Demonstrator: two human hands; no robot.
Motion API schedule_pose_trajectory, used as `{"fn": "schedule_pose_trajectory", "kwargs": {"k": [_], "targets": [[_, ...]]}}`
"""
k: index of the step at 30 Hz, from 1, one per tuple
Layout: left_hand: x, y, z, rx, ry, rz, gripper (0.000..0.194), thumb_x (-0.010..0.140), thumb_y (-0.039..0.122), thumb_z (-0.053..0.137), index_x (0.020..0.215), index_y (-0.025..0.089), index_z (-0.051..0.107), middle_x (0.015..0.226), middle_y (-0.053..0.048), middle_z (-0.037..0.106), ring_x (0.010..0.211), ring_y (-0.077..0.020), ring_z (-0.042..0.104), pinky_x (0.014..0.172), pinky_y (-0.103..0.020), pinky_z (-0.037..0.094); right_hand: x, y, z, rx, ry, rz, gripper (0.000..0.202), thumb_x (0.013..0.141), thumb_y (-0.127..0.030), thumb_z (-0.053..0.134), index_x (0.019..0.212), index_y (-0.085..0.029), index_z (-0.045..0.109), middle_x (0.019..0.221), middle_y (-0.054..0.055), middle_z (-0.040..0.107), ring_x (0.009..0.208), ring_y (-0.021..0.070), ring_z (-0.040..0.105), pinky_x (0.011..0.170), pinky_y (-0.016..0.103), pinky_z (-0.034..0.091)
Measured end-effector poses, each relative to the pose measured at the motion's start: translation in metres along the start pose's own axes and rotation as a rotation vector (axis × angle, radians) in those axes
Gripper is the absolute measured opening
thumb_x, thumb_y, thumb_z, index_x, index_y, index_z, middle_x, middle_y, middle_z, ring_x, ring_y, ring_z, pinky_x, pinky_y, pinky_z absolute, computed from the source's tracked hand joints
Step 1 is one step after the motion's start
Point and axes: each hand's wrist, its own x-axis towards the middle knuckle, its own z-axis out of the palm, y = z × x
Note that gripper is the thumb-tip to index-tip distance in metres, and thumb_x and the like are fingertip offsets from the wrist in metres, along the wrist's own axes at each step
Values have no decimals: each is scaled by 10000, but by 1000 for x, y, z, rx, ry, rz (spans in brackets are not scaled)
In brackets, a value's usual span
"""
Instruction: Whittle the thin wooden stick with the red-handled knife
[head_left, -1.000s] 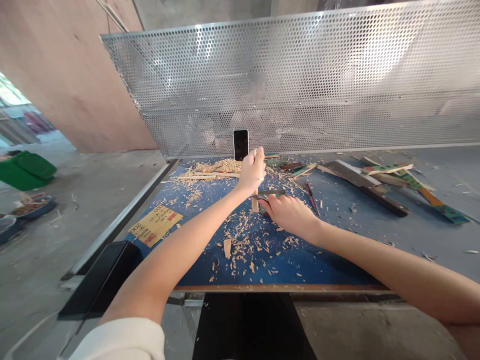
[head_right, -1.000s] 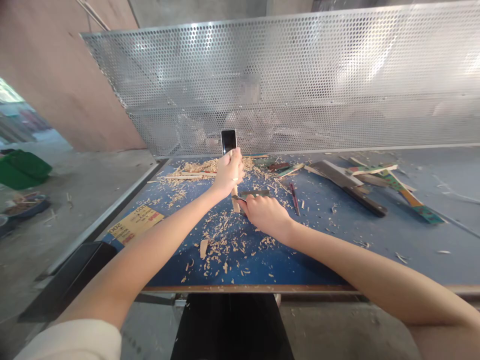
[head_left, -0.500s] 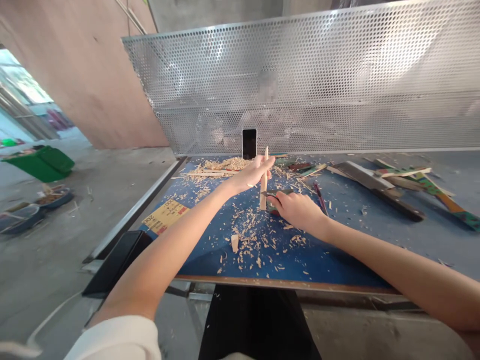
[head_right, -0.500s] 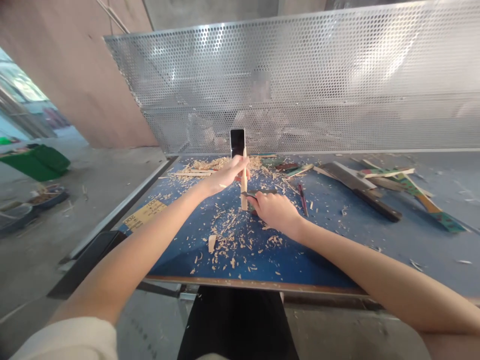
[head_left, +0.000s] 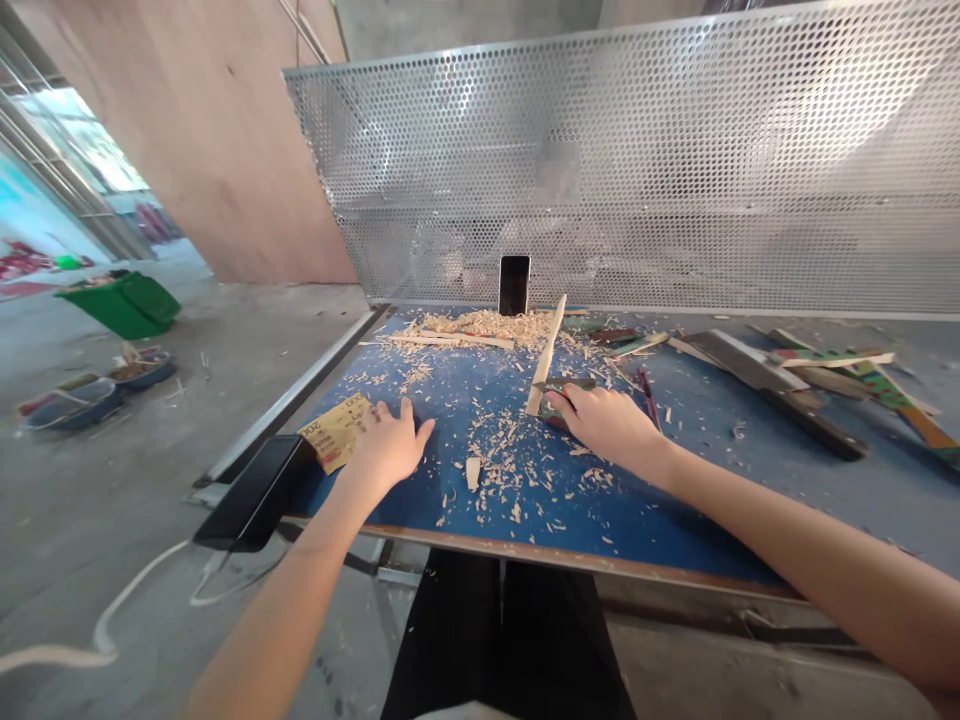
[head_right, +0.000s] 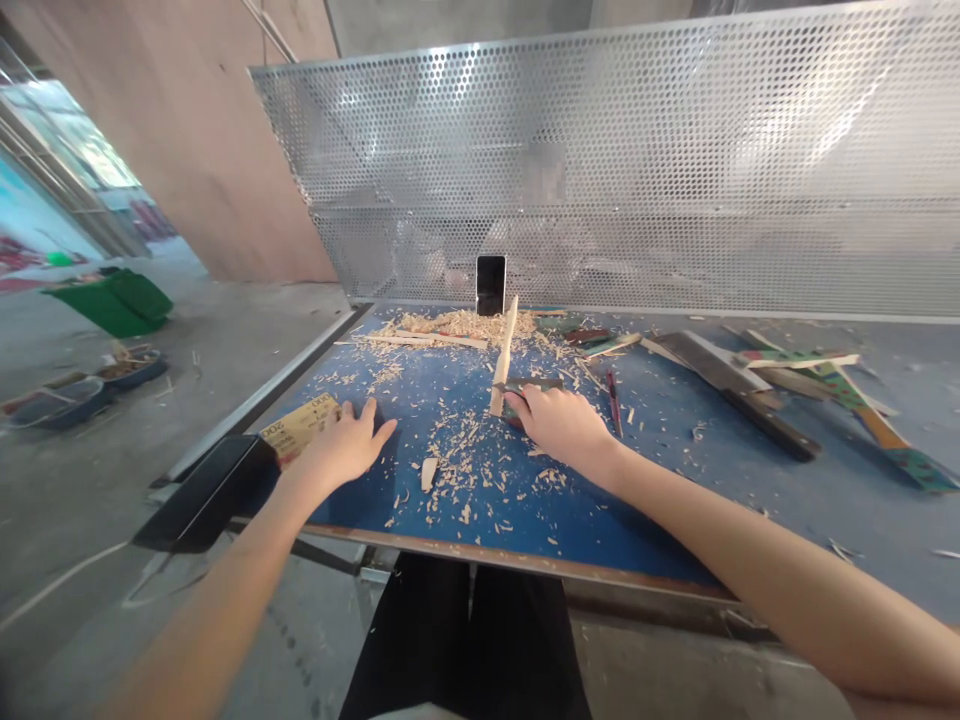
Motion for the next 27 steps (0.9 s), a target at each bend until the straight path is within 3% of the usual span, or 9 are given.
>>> {"fn": "schedule_pose_trajectory", "kwargs": {"k": [3,6,9,12,14,16,19,24,27], "targets": [[-34,5,-5,-60,-27,95,732,1030,516,303,1646,122,270,1540,-287,479,1395,-447,493,1014,-513,466,-1,3,4,1,20,37,591,1068,-510,218,1076,-164,698,804,110,695,636,210,611,575,313,279],[-57,11,-9,-84,3,194,643,1032,482,323,1569,145,433,1528,-216,527,1389,-390,515,1040,-457,460,-1,7,9,-31,44,9,547,1062,-496,261,1111,-174,701,791,114,688,652,223,615,575,316,286],[-64,11,-8,-134,46,234,571,1039,475,310,1469,177,538,1467,-164,596,1344,-339,560,1029,-418,476,-2,10,11,-68,36,-77,466,1049,-435,328,1221,-186,682,872,125,701,684,228,625,573,314,298],[-59,-3,-4,-86,208,253,513,1037,397,302,1420,168,555,1472,-163,578,1361,-321,531,1058,-412,457,-3,8,7,-69,13,-74,480,1060,-421,301,1228,-181,682,889,124,702,689,225,631,572,309,307],[-52,-19,-4,7,275,205,490,1027,345,285,1330,112,592,1358,-209,627,1279,-337,575,1034,-421,463,-3,6,4,-54,4,-44,503,1069,-431,274,1194,-177,691,890,121,705,684,217,632,575,306,310],[-43,-34,-5,144,233,26,503,987,429,382,1174,43,643,1161,-276,670,1164,-419,615,963,-470,481,-4,4,1,-44,2,-42,506,1072,-431,265,1187,-182,691,921,123,712,685,214,632,572,309,307],[-30,-50,-9,150,86,-127,635,898,576,518,1157,6,627,1099,-311,675,1060,-457,656,849,-453,506,-3,3,2,-42,10,-68,500,1067,-429,275,1190,-175,688,914,124,715,676,226,629,551,321,286],[-9,-60,-13,-64,-52,-171,692,821,557,659,1262,34,555,1028,-258,732,938,-390,724,671,-351,488,-2,7,10,-1,52,-26,505,1055,-474,307,1120,-177,711,789,106,690,631,215,606,546,318,268],[-2,-62,-13,-111,23,-214,584,816,467,683,1208,45,588,1009,-242,743,936,-371,728,657,-336,476,-2,10,13,-15,64,-69,450,1041,-436,349,1175,-198,707,815,105,692,633,206,600,558,309,275]]}}
